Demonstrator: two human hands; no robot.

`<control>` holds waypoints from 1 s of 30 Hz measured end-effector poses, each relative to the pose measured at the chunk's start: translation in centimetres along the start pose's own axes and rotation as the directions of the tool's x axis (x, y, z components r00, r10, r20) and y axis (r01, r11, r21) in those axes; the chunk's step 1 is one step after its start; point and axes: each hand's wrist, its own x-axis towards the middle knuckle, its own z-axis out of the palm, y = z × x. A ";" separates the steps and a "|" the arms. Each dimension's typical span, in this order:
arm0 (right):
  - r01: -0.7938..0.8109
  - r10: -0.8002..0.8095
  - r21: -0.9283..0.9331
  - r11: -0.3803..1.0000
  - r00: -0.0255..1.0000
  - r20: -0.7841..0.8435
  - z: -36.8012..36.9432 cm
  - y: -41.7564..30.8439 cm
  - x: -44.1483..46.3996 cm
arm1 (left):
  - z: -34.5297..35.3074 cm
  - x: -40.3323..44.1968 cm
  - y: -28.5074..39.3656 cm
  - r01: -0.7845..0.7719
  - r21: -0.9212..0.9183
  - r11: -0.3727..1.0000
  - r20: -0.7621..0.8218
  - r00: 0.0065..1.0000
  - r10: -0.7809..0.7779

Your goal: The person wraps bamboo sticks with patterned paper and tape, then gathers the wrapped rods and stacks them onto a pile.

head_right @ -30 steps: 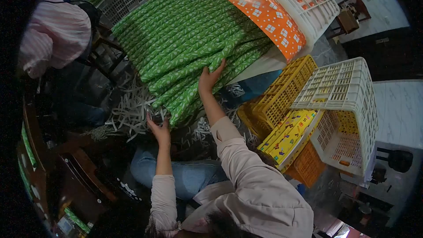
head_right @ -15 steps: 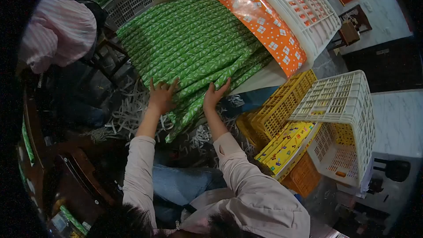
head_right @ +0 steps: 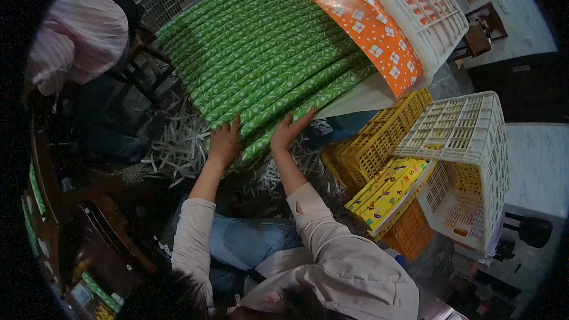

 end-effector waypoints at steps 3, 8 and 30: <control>-0.027 0.029 -0.087 0.996 0.999 0.025 0.3 1.4 0.4 | -0.5 -0.4 0.8 -0.025 -0.025 0.999 -0.008 1.000 0.025; -0.065 0.065 -0.034 0.997 0.998 0.004 0.4 1.7 0.9 | -1.8 -0.5 0.8 -0.079 -0.097 0.992 0.001 0.997 0.080; 0.311 -0.115 -0.768 0.560 0.947 0.299 1.6 3.4 3.1 | 4.3 -6.1 0.9 0.295 -0.689 0.662 -0.346 0.670 -0.657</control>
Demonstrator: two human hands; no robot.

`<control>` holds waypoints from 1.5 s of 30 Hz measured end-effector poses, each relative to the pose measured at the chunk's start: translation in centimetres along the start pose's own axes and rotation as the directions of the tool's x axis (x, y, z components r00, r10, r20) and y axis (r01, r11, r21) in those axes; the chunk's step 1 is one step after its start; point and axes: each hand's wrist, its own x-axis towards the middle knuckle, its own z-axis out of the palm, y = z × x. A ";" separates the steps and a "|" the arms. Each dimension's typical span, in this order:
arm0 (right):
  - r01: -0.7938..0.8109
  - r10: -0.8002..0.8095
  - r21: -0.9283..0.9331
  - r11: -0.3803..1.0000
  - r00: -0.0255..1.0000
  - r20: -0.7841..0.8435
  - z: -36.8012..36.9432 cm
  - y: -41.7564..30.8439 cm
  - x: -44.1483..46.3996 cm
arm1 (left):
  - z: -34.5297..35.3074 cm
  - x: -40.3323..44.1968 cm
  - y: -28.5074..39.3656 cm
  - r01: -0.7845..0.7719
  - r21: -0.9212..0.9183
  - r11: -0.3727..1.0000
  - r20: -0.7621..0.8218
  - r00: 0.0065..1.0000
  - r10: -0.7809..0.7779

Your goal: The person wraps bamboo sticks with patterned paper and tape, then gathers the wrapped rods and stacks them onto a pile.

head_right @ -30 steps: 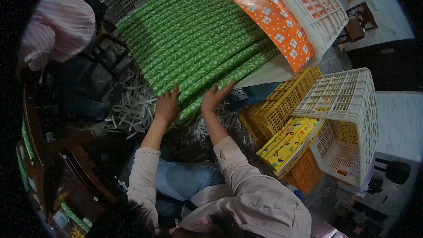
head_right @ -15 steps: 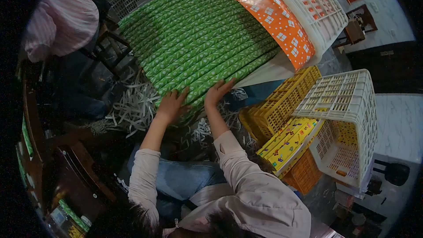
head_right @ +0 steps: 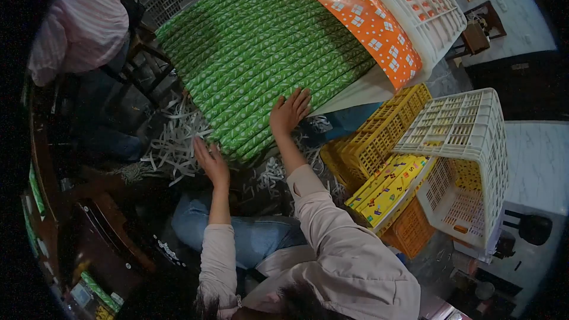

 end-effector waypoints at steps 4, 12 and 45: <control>-0.011 0.011 -0.042 0.999 1.000 -0.008 -0.2 -0.3 0.0 | 1.5 -3.4 -2.9 0.370 -0.523 0.768 0.134 0.926 -0.354; -0.063 0.061 0.006 0.998 0.983 0.173 -2.5 -1.1 1.1 | 2.0 -0.9 3.1 0.680 -0.729 0.075 0.545 0.644 -0.538; 0.992 -0.834 -0.075 -0.101 -0.043 0.551 -1.5 -3.1 -11.4 | -16.3 -16.0 5.6 0.501 -0.320 0.805 0.334 0.854 -0.399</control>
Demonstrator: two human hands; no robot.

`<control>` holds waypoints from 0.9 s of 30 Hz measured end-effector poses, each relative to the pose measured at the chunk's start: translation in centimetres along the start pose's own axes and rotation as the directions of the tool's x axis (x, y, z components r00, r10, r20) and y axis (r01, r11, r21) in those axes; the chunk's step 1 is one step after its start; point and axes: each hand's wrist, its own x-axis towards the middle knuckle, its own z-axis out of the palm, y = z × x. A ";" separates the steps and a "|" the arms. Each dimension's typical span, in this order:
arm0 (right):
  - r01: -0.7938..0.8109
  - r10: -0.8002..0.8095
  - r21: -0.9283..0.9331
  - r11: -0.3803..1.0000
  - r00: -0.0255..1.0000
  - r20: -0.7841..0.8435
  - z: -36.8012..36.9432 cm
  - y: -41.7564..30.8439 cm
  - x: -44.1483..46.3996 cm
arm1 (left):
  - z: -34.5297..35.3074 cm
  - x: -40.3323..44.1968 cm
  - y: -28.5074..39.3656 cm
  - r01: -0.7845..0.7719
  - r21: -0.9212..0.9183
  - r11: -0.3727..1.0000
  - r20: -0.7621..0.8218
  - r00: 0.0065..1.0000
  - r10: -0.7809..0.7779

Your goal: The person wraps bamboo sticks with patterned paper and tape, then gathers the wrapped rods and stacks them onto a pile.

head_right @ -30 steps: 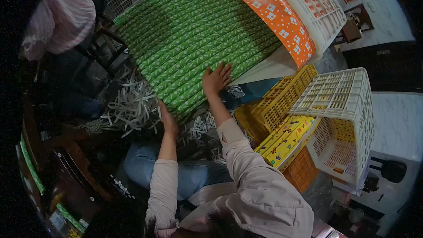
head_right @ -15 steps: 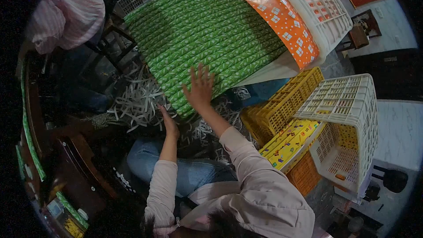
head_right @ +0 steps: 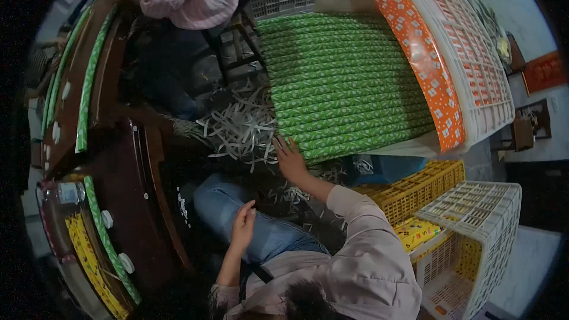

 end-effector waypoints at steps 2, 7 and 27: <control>0.089 -0.079 0.016 0.996 0.939 -0.335 -0.9 -0.6 -0.4 | -0.3 -2.2 1.4 0.064 -0.030 0.997 -0.028 0.997 -0.065; 0.335 -0.278 0.110 0.936 0.892 -0.355 -2.6 -5.4 -1.2 | 0.5 -6.0 4.1 -0.111 -0.033 0.993 -0.101 0.989 0.107; 0.924 -0.540 0.353 -0.151 0.222 -0.812 -38.8 -27.3 -6.4 | -10.7 -41.8 15.9 -0.803 0.018 0.596 -0.826 0.323 0.461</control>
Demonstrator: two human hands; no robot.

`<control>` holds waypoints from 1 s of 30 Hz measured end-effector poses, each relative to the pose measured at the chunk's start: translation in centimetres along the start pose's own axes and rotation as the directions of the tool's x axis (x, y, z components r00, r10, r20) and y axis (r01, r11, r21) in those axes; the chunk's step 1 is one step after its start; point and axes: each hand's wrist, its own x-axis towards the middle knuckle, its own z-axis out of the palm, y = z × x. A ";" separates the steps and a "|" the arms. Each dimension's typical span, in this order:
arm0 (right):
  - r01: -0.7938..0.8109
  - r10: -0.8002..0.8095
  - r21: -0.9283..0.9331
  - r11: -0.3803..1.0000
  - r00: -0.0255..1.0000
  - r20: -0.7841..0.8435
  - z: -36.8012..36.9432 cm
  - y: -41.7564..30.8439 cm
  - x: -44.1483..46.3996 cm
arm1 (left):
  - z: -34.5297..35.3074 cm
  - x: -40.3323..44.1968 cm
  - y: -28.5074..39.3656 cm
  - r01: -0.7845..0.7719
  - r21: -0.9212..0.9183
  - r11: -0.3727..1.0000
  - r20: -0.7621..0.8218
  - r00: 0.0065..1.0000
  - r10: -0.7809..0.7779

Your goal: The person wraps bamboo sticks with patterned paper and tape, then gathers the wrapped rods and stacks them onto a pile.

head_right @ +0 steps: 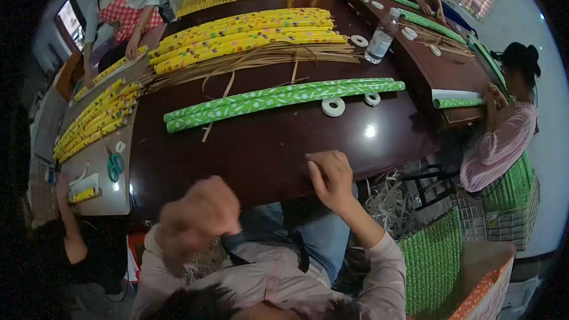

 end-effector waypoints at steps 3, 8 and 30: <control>0.222 -0.221 0.014 0.975 0.961 0.168 4.2 -1.2 4.0 | 0.6 -0.4 4.9 -0.330 -0.129 0.935 0.104 0.933 0.344; 0.316 -0.330 0.100 0.943 0.926 0.183 9.1 -2.6 7.6 | 0.7 -1.3 7.2 -0.620 -0.095 0.779 0.162 0.762 0.626; 0.339 -0.208 -0.378 0.862 0.915 0.346 7.7 5.3 10.4 | -3.3 -4.9 6.7 -0.611 0.757 -0.230 0.506 0.327 0.799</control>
